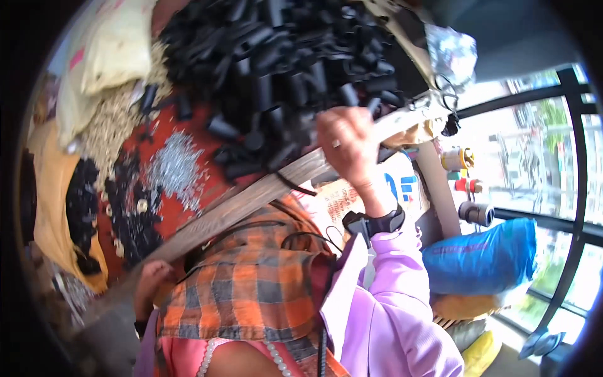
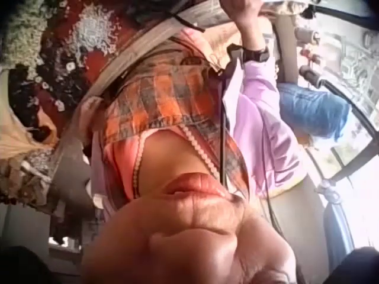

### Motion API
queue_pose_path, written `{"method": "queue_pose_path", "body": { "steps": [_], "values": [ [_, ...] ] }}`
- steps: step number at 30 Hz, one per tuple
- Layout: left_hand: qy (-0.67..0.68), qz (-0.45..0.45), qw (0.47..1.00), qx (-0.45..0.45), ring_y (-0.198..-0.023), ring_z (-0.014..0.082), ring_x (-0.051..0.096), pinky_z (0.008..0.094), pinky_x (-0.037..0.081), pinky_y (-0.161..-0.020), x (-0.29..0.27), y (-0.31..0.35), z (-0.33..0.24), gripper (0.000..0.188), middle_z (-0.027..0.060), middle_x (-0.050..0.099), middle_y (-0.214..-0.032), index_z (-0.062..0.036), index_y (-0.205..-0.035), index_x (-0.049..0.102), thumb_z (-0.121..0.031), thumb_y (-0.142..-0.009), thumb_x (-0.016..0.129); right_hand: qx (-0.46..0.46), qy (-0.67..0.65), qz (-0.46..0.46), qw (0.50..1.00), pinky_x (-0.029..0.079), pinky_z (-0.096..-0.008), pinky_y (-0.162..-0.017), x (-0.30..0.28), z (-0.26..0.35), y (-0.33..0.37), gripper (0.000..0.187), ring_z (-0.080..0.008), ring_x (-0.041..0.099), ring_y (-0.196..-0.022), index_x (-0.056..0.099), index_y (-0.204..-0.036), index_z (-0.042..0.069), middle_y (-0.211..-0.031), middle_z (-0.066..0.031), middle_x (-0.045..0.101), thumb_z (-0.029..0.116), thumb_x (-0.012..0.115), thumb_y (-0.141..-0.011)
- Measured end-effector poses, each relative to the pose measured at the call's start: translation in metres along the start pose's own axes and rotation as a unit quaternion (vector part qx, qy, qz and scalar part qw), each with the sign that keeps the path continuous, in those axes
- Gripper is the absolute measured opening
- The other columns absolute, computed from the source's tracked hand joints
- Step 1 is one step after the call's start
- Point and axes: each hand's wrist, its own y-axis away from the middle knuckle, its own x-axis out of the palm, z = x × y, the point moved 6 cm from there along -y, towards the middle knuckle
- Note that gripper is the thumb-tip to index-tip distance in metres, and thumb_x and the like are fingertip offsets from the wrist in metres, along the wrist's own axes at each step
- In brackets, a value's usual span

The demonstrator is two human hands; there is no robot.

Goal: Manually assembling small metal components into black plastic pipe fittings at a factory workbench.

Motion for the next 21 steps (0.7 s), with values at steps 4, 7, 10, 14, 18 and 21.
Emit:
{"method": "queue_pose_path", "body": {
  "steps": [4,7,10,14,18,21],
  "values": [
    [-0.004,-0.017,0.997,-0.072,-0.062,0.0088,0.054,0.0207,0.042,-0.06,-0.006,-0.005,0.007,0.018,0.0026,0.057,-0.066,-0.0003,-0.076,0.057,-0.017,-0.081,0.05,0.225,0.12,-0.028,0.966,0.043,-0.0327,-0.067,-0.049,-0.113,0.023,0.025,-0.0253,0.056,-0.077,0.055,-0.09,0.005,-0.084,-0.0087,0.055,0.004,0.062,-0.065],
    [-0.022,-0.08,0.99,-0.111,-0.058,0.0131,0.056,0.0227,0.045,-0.058,-0.015,-0.013,0.012,0.024,0.0065,0.059,-0.063,0.0012,-0.075,0.057,-0.019,-0.083,0.048,0.244,0.305,0.028,0.92,0.038,-0.0368,-0.075,-0.063,-0.177,0.032,0.038,-0.0279,0.05,-0.089,0.051,-0.1,0.005,-0.095,-0.0108,0.051,0.016,0.064,-0.065],
    [0.023,-0.089,0.989,-0.118,-0.056,0.0171,0.058,0.0253,0.047,-0.056,-0.005,-0.007,-0.001,0.028,0.01,0.059,-0.062,0.0028,-0.072,0.057,-0.021,-0.084,0.046,0.26,0.387,0.085,0.88,0.033,-0.0405,-0.08,-0.056,-0.213,0.025,0.052,-0.0299,0.044,-0.099,0.047,-0.107,0.006,-0.104,-0.0122,0.046,0.025,0.066,-0.063],
    [0.048,-0.104,0.987,-0.112,-0.055,0.0224,0.06,0.029,0.049,-0.054,0.0,-0.007,-0.003,0.034,0.0144,0.059,-0.062,0.005,-0.069,0.056,-0.022,-0.085,0.044,0.286,0.394,0.159,0.859,0.029,-0.0438,-0.083,-0.04,-0.244,0.016,0.066,-0.0319,0.039,-0.104,0.043,-0.112,0.006,-0.109,-0.0127,0.043,0.034,0.069,-0.059],
    [0.052,-0.109,0.988,-0.097,-0.055,0.024,0.06,0.03,0.049,-0.054,0.002,-0.006,-0.005,0.036,0.0159,0.059,-0.062,0.006,-0.068,0.055,-0.024,-0.085,0.044,0.276,0.39,0.212,0.853,0.03,-0.0442,-0.082,-0.023,-0.256,0.013,0.072,-0.0328,0.039,-0.104,0.041,-0.114,0.006,-0.109,-0.0126,0.042,0.036,0.071,-0.055],
    [0.058,-0.121,0.986,-0.099,-0.054,0.0243,0.06,0.0302,0.049,-0.054,0.001,-0.006,-0.005,0.036,0.0159,0.059,-0.061,0.0061,-0.068,0.055,-0.024,-0.085,0.044,0.266,0.396,0.222,0.85,0.029,-0.0442,-0.082,-0.015,-0.257,0.013,0.074,-0.0328,0.038,-0.104,0.04,-0.114,0.006,-0.109,-0.0128,0.042,0.037,0.072,-0.054]
  ]
}}
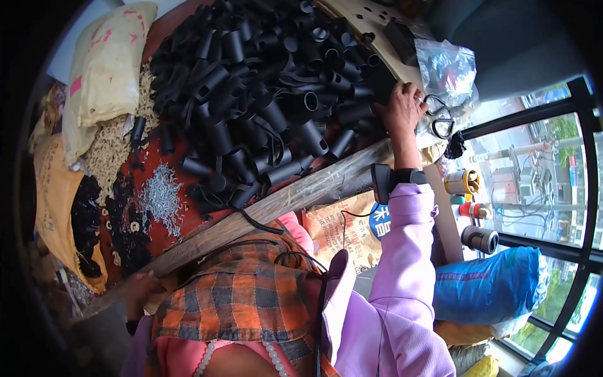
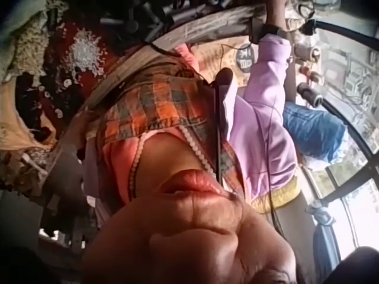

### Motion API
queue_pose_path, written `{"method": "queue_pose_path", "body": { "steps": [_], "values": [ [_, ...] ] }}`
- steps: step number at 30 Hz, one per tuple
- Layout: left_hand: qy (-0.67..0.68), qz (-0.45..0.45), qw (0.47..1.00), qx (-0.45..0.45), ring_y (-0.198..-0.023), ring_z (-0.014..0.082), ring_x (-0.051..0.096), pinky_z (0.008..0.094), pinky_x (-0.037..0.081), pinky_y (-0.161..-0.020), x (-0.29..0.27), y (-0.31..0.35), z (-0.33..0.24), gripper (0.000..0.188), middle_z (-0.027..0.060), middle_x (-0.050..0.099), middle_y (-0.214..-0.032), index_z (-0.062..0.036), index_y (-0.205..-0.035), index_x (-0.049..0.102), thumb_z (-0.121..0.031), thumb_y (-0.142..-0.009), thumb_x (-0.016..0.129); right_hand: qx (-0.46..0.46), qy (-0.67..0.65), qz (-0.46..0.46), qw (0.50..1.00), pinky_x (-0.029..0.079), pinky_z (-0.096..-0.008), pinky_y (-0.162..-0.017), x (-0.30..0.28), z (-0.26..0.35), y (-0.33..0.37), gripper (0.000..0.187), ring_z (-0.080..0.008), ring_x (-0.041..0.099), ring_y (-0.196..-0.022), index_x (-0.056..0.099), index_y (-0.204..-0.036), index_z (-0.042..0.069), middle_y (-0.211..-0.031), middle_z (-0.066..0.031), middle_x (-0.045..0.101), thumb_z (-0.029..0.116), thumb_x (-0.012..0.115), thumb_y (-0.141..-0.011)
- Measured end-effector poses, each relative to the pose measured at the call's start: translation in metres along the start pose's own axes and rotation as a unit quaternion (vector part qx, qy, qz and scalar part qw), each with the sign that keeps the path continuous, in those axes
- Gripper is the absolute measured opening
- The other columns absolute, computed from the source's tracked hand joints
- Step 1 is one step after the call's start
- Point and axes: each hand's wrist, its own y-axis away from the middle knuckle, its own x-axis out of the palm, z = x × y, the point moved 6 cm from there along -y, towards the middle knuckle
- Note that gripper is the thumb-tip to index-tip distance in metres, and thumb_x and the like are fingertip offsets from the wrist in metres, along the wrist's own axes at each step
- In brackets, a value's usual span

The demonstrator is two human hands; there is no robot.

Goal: Manually assembling small metal components into black plastic pipe fittings at a factory workbench.

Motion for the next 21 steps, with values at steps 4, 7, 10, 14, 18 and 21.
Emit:
{"method": "queue_pose_path", "body": {
  "steps": [4,7,10,14,18,21],
  "values": [
    [0.014,-0.018,1.0,-0.012,-0.054,0.0247,0.06,0.0309,0.05,-0.054,-0.002,-0.002,0.004,0.036,0.0156,0.058,-0.061,0.0059,-0.068,0.055,-0.025,-0.084,0.046,0.019,-0.013,0.007,1.0,0.029,-0.0452,-0.081,0.004,-0.004,-0.001,0.072,-0.033,0.038,-0.104,0.041,-0.111,0.006,-0.109,-0.0133,0.042,0.038,0.071,-0.054],
    [0.037,-0.01,0.999,-0.015,-0.054,0.0248,0.06,0.0312,0.05,-0.054,-0.003,-0.003,0.009,0.036,0.0152,0.058,-0.06,0.0058,-0.068,0.055,-0.026,-0.084,0.046,0.024,-0.009,0.01,1.0,0.03,-0.0461,-0.08,0.004,-0.005,-0.002,0.07,-0.0339,0.038,-0.104,0.041,-0.109,0.007,-0.108,-0.0142,0.043,0.04,0.071,-0.055],
    [0.043,-0.011,0.999,-0.009,-0.054,0.0245,0.06,0.0314,0.05,-0.054,-0.005,-0.004,0.012,0.036,0.0146,0.057,-0.059,0.0054,-0.068,0.055,-0.026,-0.084,0.046,0.023,-0.014,0.019,0.999,0.03,-0.0463,-0.079,0.004,-0.003,-0.004,0.071,-0.0343,0.038,-0.104,0.041,-0.11,0.007,-0.108,-0.0154,0.042,0.041,0.07,-0.055],
    [0.051,-0.038,0.998,-0.012,-0.054,0.0242,0.06,0.0314,0.05,-0.054,-0.003,-0.001,0.011,0.037,0.0153,0.058,-0.06,0.0052,-0.069,0.055,-0.027,-0.083,0.047,0.02,-0.007,0.004,1.0,0.029,-0.0465,-0.079,0.008,-0.005,-0.002,0.071,-0.035,0.038,-0.104,0.041,-0.11,0.007,-0.109,-0.0168,0.042,0.042,0.07,-0.055],
    [0.045,-0.018,0.999,0.014,-0.054,0.024,0.06,0.0312,0.05,-0.054,0.0,0.0,0.005,0.037,0.0167,0.058,-0.061,0.005,-0.07,0.055,-0.029,-0.082,0.048,0.03,-0.017,-0.016,0.999,0.029,-0.0479,-0.082,0.007,-0.005,0.0,0.064,-0.0362,0.038,-0.104,0.041,-0.11,0.011,-0.11,-0.0163,0.041,0.039,0.067,-0.059],
    [0.044,-0.025,0.999,0.002,-0.054,0.0241,0.06,0.031,0.05,-0.054,-0.002,-0.001,0.011,0.037,0.0175,0.059,-0.061,0.0048,-0.07,0.055,-0.029,-0.082,0.048,0.04,-0.023,-0.018,0.999,0.028,-0.0486,-0.084,0.006,-0.005,0.002,0.061,-0.0374,0.037,-0.105,0.041,-0.111,0.012,-0.112,-0.0164,0.04,0.037,0.065,-0.061]
  ]
}}
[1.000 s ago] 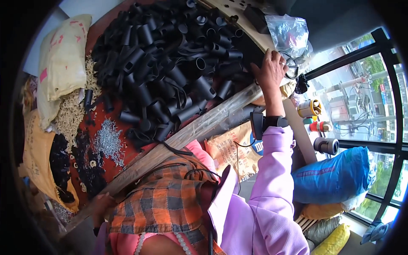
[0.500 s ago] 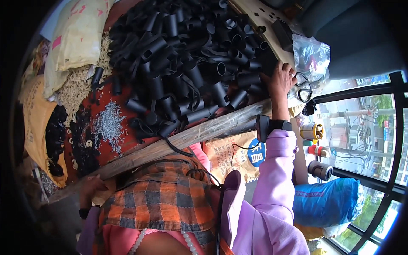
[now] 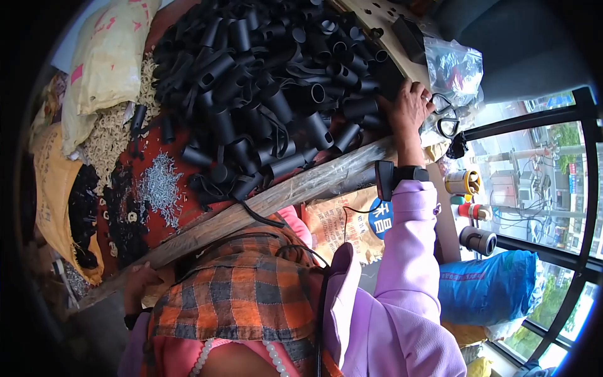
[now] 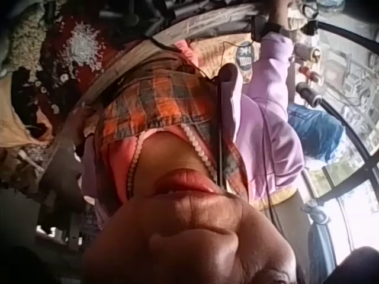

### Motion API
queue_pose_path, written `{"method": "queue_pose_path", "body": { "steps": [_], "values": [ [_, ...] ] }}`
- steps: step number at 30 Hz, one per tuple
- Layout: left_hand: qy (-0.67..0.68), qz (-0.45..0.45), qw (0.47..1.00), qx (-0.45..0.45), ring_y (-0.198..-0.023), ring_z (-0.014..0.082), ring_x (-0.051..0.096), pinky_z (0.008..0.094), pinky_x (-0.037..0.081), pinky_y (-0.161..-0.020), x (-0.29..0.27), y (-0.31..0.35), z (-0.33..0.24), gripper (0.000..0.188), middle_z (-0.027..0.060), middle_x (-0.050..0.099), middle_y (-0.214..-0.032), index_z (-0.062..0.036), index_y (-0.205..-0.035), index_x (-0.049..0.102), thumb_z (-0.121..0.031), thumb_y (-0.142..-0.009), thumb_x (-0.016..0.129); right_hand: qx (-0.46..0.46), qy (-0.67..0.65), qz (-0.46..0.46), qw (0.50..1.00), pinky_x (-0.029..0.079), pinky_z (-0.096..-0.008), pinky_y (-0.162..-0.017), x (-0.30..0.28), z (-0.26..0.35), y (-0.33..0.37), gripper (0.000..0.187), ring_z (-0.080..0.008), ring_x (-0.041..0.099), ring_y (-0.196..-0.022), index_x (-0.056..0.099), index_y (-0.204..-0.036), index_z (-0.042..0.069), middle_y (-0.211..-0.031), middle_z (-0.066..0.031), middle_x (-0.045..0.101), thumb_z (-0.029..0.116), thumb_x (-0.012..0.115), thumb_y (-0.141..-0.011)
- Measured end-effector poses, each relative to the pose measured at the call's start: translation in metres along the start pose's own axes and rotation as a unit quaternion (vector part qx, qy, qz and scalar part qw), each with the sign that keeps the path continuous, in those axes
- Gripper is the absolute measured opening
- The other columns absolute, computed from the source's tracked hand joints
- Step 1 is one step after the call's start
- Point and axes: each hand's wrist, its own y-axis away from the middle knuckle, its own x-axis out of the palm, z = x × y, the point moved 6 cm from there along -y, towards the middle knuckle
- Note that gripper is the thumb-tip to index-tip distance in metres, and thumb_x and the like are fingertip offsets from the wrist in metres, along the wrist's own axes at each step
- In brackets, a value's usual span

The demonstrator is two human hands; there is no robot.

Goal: Manually assembling small metal components into black plastic pipe fittings at a factory workbench.

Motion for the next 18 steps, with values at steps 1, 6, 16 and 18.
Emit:
{"method": "queue_pose_path", "body": {
  "steps": [1,6,16,18],
  "values": [
    [0.001,-0.004,1.0,-0.005,-0.055,0.0242,0.06,0.0308,0.049,-0.054,-0.001,0.0,0.0,0.037,0.018,0.059,-0.062,0.0048,-0.07,0.054,-0.03,-0.082,0.048,0.001,0.002,0.002,1.0,0.027,-0.0486,-0.084,0.0,0.0,0.0,0.061,-0.038,0.037,-0.106,0.041,-0.111,0.012,-0.112,-0.0169,0.04,0.037,0.065,-0.061],
    [-0.035,-0.014,0.999,-0.012,-0.055,0.0248,0.059,0.0308,0.049,-0.055,0.001,0.002,-0.007,0.037,0.0182,0.059,-0.062,0.0046,-0.069,0.054,-0.029,-0.082,0.048,0.007,-0.003,-0.03,1.0,0.028,-0.0455,-0.081,-0.008,0.001,0.002,0.07,-0.0356,0.039,-0.102,0.043,-0.105,0.004,-0.104,-0.0177,0.044,0.045,0.069,-0.055],
    [-0.047,-0.011,0.999,-0.017,-0.056,0.0271,0.06,0.0321,0.05,-0.055,0.0,0.0,-0.009,0.039,0.0189,0.058,-0.059,0.0068,-0.067,0.054,-0.028,-0.082,0.046,0.015,-0.005,-0.053,0.998,0.028,-0.0452,-0.082,-0.008,0.0,0.004,0.069,-0.0366,0.039,-0.102,0.043,-0.106,0.005,-0.104,-0.0177,0.042,0.044,0.068,-0.056],
    [-0.046,-0.015,0.999,-0.019,-0.056,0.0274,0.06,0.0325,0.05,-0.055,0.0,0.0,-0.007,0.039,0.019,0.058,-0.059,0.0071,-0.067,0.054,-0.028,-0.083,0.046,0.028,-0.022,-0.013,0.999,0.027,-0.0469,-0.085,-0.007,0.0,0.004,0.069,-0.0392,0.037,-0.105,0.04,-0.112,0.007,-0.112,-0.0184,0.039,0.042,0.067,-0.059]
  ]
}}
